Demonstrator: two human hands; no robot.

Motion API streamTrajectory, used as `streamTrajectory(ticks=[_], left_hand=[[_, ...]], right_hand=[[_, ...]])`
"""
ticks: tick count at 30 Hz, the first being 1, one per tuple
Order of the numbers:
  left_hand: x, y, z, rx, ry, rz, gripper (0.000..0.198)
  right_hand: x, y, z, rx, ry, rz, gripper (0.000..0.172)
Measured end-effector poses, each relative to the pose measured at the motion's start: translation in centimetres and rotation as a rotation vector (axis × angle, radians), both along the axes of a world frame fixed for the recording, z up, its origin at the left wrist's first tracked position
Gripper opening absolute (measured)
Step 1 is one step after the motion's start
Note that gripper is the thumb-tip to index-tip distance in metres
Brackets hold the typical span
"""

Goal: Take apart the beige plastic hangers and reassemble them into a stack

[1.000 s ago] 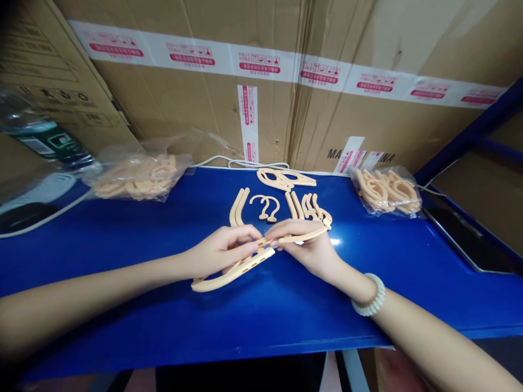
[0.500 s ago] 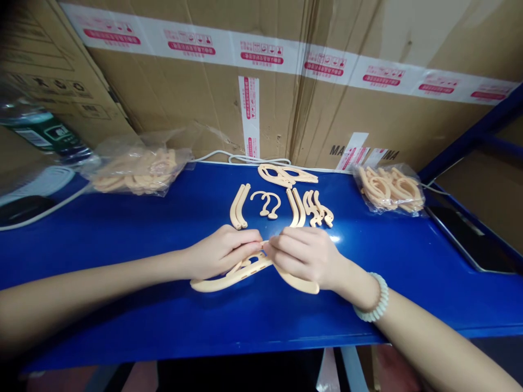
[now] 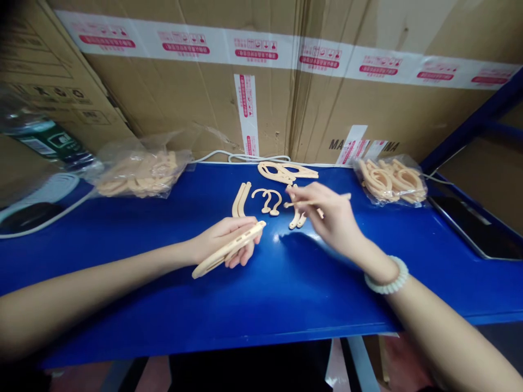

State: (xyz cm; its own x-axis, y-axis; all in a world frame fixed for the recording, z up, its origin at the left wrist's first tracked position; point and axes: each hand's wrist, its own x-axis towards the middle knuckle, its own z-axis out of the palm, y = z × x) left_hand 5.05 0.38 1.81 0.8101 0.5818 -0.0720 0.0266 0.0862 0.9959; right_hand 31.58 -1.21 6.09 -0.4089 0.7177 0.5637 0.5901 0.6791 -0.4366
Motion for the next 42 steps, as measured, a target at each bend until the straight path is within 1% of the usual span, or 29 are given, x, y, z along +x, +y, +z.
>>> streamTrajectory(ticks=[2, 4, 6, 8, 10, 13, 17, 20, 22, 23, 24, 26, 28, 29, 30, 32, 35, 38, 40, 42], left_hand=[[0.0, 0.2, -0.5, -0.125, -0.1, 0.007, 0.042], [0.0, 0.5, -1.0, -0.182, -0.185, 0.033, 0.039], [0.1, 0.8, -1.3, -0.225, -0.238, 0.065, 0.035], [0.1, 0.9, -1.3, -0.262, -0.27, 0.106, 0.03], [0.1, 0.9, -1.2, -0.289, -0.284, 0.156, 0.026], [0.2, 0.8, -1.0, -0.314, -0.3, 0.207, 0.024], [0.2, 0.6, -0.7, -0.334, -0.315, 0.21, 0.022], [0.3, 0.5, -0.5, -0.338, -0.325, 0.213, 0.021], [0.3, 0.5, -0.4, -0.34, -0.334, 0.215, 0.02], [0.3, 0.6, -0.4, -0.341, -0.337, 0.215, 0.019], [0.3, 0.6, -0.4, -0.341, -0.339, 0.216, 0.018], [0.3, 0.7, -0.6, -0.339, -0.343, 0.219, 0.018], [0.3, 0.7, -0.7, -0.34, -0.345, 0.224, 0.018], [0.3, 0.7, -0.7, -0.342, -0.346, 0.226, 0.018], [0.3, 0.8, -0.7, -0.345, -0.346, 0.229, 0.017], [0.3, 0.7, -0.7, -0.351, -0.347, 0.233, 0.017], [0.2, 0.7, -0.5, -0.351, -0.337, 0.241, 0.017], [0.2, 0.6, -0.4, -0.341, -0.319, 0.256, 0.018], [0.3, 0.6, -0.3, -0.338, -0.315, 0.262, 0.019], [0.3, 0.6, -0.3, -0.342, -0.318, 0.266, 0.019]], right_hand=[[1.5, 1.6, 0.1, -0.107, 0.009, -0.147, 0.035], [3.2, 3.0, 0.1, -0.198, -0.025, -0.265, 0.047], [4.7, 3.9, 0.0, -0.269, -0.1, -0.356, 0.052], [5.7, 4.4, -0.1, -0.327, -0.192, -0.417, 0.055], [6.0, 4.5, -0.2, -0.337, -0.264, -0.451, 0.055], [5.6, 4.3, -0.5, -0.287, -0.318, -0.477, 0.051], [4.8, 4.1, -0.9, -0.34, -0.398, -0.504, 0.044], [4.7, 4.0, -0.8, -0.373, -0.486, -0.537, 0.036], [5.0, 3.8, -0.3, -0.33, -0.515, -0.503, 0.034], [5.2, 3.7, 0.0, -0.292, -0.514, -0.447, 0.034], [5.4, 3.6, 0.3, -0.255, -0.502, -0.364, 0.035], [5.7, 3.5, 0.7, -0.218, -0.465, -0.151, 0.036], [5.8, 3.5, 0.7, -0.245, -0.434, 0.022, 0.032], [5.8, 3.6, 0.6, -0.268, -0.43, 0.069, 0.029], [5.9, 3.7, 0.4, -0.288, -0.43, 0.089, 0.026], [6.2, 4.0, 0.0, -0.318, -0.44, 0.083, 0.024], [7.2, 4.7, -0.3, -0.344, -0.451, 0.021, 0.026], [8.6, 5.2, 0.0, -0.366, -0.465, -0.025, 0.028], [9.0, 5.2, 0.3, -0.349, -0.483, -0.04, 0.029], [8.4, 4.8, 0.8, -0.257, -0.481, -0.07, 0.028]])
